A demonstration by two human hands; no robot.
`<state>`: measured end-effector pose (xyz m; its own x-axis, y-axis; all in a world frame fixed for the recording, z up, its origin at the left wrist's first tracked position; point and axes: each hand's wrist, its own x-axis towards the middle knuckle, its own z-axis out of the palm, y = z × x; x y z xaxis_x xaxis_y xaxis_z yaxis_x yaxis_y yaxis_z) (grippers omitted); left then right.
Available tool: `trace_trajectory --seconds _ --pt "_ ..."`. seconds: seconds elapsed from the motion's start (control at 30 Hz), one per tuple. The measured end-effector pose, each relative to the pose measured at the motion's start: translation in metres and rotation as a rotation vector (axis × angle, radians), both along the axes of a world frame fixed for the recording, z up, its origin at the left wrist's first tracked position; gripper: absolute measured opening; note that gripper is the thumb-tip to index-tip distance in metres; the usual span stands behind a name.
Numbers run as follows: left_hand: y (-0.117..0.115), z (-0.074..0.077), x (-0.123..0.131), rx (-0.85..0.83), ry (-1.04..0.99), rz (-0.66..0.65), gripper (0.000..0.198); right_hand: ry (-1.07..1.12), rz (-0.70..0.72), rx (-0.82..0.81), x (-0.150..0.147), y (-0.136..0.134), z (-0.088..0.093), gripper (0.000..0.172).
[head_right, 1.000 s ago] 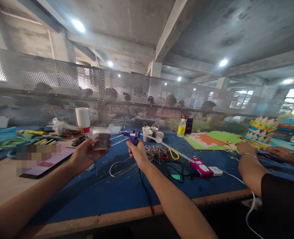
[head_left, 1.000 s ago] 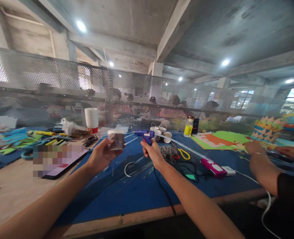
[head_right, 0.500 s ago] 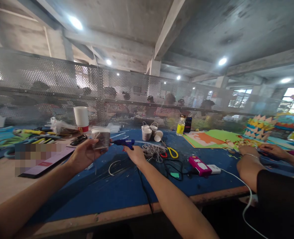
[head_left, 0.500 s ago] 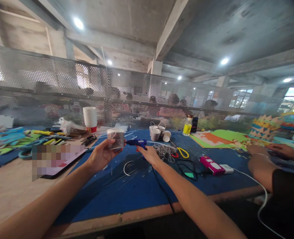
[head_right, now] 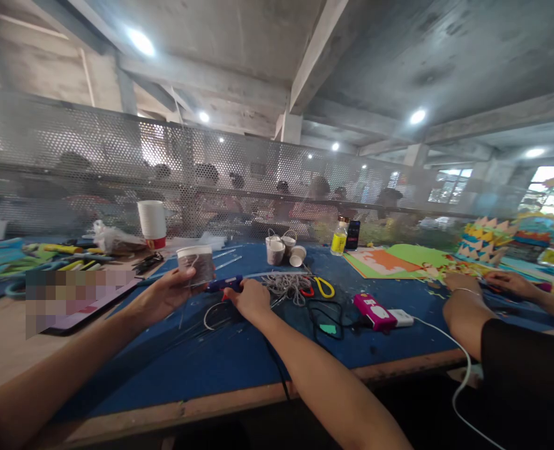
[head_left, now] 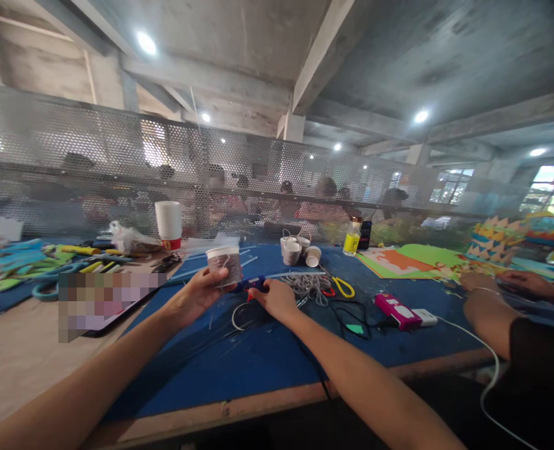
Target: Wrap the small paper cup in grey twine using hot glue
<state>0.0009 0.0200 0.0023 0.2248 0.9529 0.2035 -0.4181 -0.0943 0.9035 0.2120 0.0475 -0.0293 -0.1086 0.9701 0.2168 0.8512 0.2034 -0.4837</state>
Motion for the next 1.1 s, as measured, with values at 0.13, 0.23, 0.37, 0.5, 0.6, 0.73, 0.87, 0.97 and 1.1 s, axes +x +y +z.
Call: trace_trajectory --seconds 0.13,0.23,0.37,0.5,0.6,0.73,0.87,0.97,1.1 --pt "-0.002 0.000 0.003 -0.006 0.024 0.006 0.032 -0.025 0.033 0.007 0.000 -0.003 -0.002 0.044" --pt "-0.001 -0.001 0.003 0.009 0.037 0.022 0.038 -0.019 0.054 0.024 0.000 -0.001 -0.006 0.042" --pt "0.004 -0.005 0.002 0.042 0.070 0.031 0.044 0.062 0.079 0.188 -0.001 -0.001 -0.005 0.029" --pt "0.005 -0.007 0.005 0.057 0.092 0.036 0.038 0.285 0.316 0.415 -0.006 -0.011 0.005 0.029" --pt "0.002 -0.006 0.012 0.089 0.111 0.007 0.034 0.288 0.440 0.474 -0.012 -0.021 0.009 0.032" --pt "-0.003 -0.008 0.020 0.128 0.141 -0.019 0.030 0.277 0.400 0.476 -0.018 -0.023 0.006 0.035" --pt "-0.002 -0.013 0.022 0.105 0.122 -0.005 0.034 0.384 0.384 0.413 -0.019 -0.020 0.005 0.021" --pt "-0.002 -0.014 0.021 0.092 0.102 -0.024 0.036 0.502 0.417 0.343 -0.019 -0.021 0.009 0.010" --pt "-0.003 -0.010 0.020 0.089 0.104 -0.020 0.036 0.571 0.424 0.317 -0.018 -0.024 0.015 0.005"
